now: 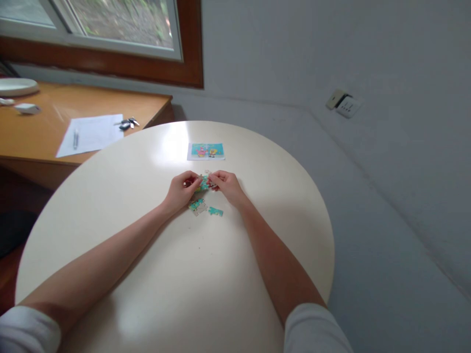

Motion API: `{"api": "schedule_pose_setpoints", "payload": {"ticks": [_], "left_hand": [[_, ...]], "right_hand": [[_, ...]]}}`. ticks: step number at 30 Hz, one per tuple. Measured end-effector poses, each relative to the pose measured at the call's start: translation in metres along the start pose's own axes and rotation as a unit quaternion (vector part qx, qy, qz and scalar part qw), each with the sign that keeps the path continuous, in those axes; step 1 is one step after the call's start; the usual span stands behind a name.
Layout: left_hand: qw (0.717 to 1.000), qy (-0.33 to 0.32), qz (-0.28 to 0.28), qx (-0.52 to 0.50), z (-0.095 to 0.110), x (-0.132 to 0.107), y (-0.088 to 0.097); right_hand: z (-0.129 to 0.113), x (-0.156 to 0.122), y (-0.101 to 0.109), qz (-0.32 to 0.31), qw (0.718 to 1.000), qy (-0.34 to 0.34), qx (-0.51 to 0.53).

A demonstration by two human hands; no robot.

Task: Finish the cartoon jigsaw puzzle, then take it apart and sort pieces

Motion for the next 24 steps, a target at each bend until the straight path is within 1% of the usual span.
{"api": "schedule_pose_setpoints", "payload": {"ticks": [3,8,10,14,17,19,21,22,24], "left_hand": [[1.0,0.001,0.003,-0.008,0.0,0.001,0.0],[0.998,0.023,0.045,-0.023,-0.006,0.003,0.006],[0.998,0.031,0.051,-0.013,-0.009,0.004,0.007],[0.998,0.048,0.027,0.019,-0.013,0.004,0.002],[0.996,0.046,-0.006,0.076,-0.012,0.003,-0.003],[0.992,0.03,-0.029,0.122,-0.01,0.003,-0.007],[0.987,0.015,-0.041,0.157,-0.008,0.004,-0.01],[0.985,0.009,-0.044,0.167,-0.008,0.004,-0.01],[0.984,0.002,-0.045,0.173,-0.008,0.004,-0.011]], "right_hand": [[-0.001,-0.001,0.0,0.003,1.0,-0.003,-0.009],[0.001,0.0,0.002,0.009,1.0,0.0,-0.005],[0.001,0.0,0.002,0.003,1.0,0.002,-0.004],[-0.001,0.0,0.002,0.001,1.0,0.008,-0.01],[-0.002,0.0,0.001,-0.003,0.999,0.018,-0.029],[-0.001,0.001,0.0,-0.003,0.998,0.025,-0.059],[-0.001,0.002,0.001,0.011,0.993,0.043,-0.111],[-0.001,0.003,0.002,0.024,0.987,0.06,-0.148],[-0.006,0.003,0.003,0.054,0.966,0.106,-0.232]]}}
Point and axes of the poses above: each hand's wrist, its own x-axis towards the middle knuckle, its own y-axis out of the back of the hand, z = x × y, the point moved 7 cm from there along x, towards the middle knuckle, and after that the axes turned 5 degrees about y, right-handed, at the moved point
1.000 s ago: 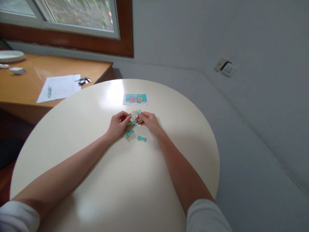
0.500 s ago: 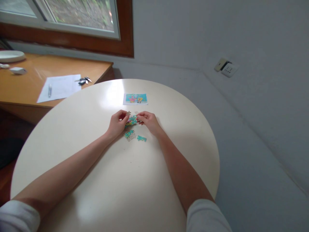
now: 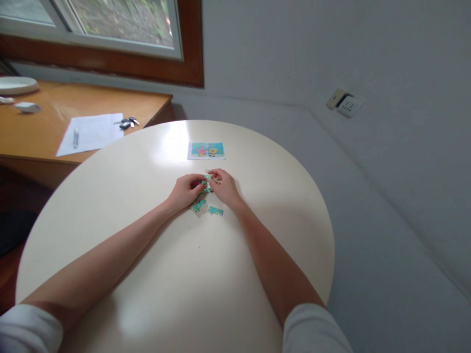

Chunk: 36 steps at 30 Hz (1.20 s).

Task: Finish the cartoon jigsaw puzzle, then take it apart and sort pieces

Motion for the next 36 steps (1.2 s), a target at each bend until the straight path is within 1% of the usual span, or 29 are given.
{"api": "schedule_pose_setpoints", "payload": {"ticks": [2,3,9,12,16,20,22,25,29,33,36], "left_hand": [[1.0,-0.002,-0.002,-0.002,0.0,0.0,0.0],[1.0,-0.001,-0.003,-0.004,0.0,0.0,-0.001],[1.0,0.001,-0.005,-0.027,0.0,-0.001,0.0],[0.998,0.009,-0.009,-0.053,-0.001,-0.002,0.001],[0.996,0.016,-0.011,-0.087,-0.001,-0.003,0.002],[0.995,0.016,-0.007,-0.101,-0.003,-0.002,0.002],[0.996,0.012,0.008,-0.09,-0.004,-0.002,0.003],[0.999,0.001,0.024,-0.032,-0.002,-0.001,0.003],[0.999,0.011,0.01,0.052,-0.001,-0.002,0.0],[0.999,0.006,0.007,0.044,-0.001,-0.002,-0.001],[1.0,-0.004,0.012,0.004,-0.004,-0.002,0.0]], "right_hand": [[-0.005,0.0,0.001,0.018,0.997,0.036,-0.069],[-0.006,0.0,0.001,0.02,0.995,0.043,-0.089],[-0.006,0.0,-0.001,-0.007,0.992,0.041,-0.122],[-0.006,0.001,-0.001,-0.015,0.992,0.044,-0.116],[-0.005,0.001,-0.002,-0.017,0.996,0.035,-0.082],[-0.004,0.001,-0.002,-0.014,0.998,0.038,-0.055],[-0.006,0.001,-0.002,-0.014,0.998,0.048,-0.049],[-0.006,0.0,-0.003,-0.02,0.998,0.053,-0.031],[-0.008,0.0,-0.001,-0.01,0.998,0.059,-0.024],[-0.013,-0.001,0.001,0.011,0.994,0.087,-0.071],[-0.013,-0.002,-0.002,-0.009,0.992,0.088,-0.087]]}}
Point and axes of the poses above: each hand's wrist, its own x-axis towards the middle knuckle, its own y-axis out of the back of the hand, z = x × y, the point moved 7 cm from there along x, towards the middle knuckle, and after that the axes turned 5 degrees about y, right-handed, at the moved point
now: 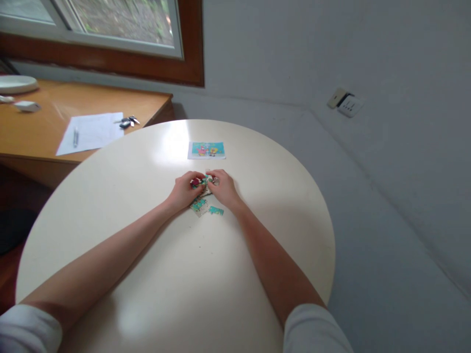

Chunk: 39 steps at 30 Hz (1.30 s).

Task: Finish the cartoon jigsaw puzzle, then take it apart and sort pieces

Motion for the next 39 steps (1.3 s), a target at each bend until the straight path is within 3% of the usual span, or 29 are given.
{"api": "schedule_pose_setpoints", "payload": {"ticks": [5,14,19,39], "left_hand": [[0.998,-0.008,0.009,-0.066,-0.003,0.001,0.001],[0.99,0.012,0.04,-0.132,-0.003,0.001,0.007],[0.988,0.006,-0.001,-0.156,0.004,-0.001,0.002],[0.986,-0.014,0.006,-0.165,0.003,-0.001,0.004]], "right_hand": [[0.001,-0.002,-0.006,-0.034,0.999,-0.016,0.029],[0.014,-0.001,-0.002,0.015,0.981,-0.087,0.171],[0.017,-0.003,0.003,0.038,0.966,-0.128,0.22],[0.014,-0.003,0.003,0.019,0.954,-0.123,0.272]]}}
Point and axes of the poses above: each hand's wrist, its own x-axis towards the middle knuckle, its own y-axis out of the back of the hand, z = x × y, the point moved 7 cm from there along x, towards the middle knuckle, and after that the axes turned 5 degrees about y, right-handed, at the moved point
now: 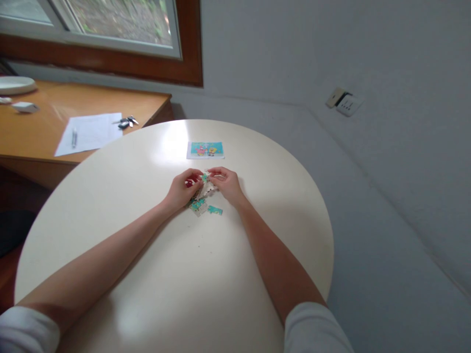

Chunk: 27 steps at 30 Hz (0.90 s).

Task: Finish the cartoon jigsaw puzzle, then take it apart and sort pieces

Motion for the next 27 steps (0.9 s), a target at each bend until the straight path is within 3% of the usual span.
{"api": "schedule_pose_setpoints", "payload": {"ticks": [11,19,27], "left_hand": [[1.0,-0.01,0.024,0.012,0.0024,-0.0007,0.0029],[0.999,-0.022,0.009,0.024,0.0081,-0.0025,0.0003],[1.0,0.006,-0.004,0.01,0.0086,-0.0031,-0.0002]], "right_hand": [[-0.0033,-0.0023,-0.0091,-0.038,0.999,0.002,0.01],[-0.0025,-0.0019,-0.0102,-0.047,0.999,-0.001,0.004],[-0.0039,-0.0013,-0.0083,-0.037,0.999,0.015,-0.005]]}}
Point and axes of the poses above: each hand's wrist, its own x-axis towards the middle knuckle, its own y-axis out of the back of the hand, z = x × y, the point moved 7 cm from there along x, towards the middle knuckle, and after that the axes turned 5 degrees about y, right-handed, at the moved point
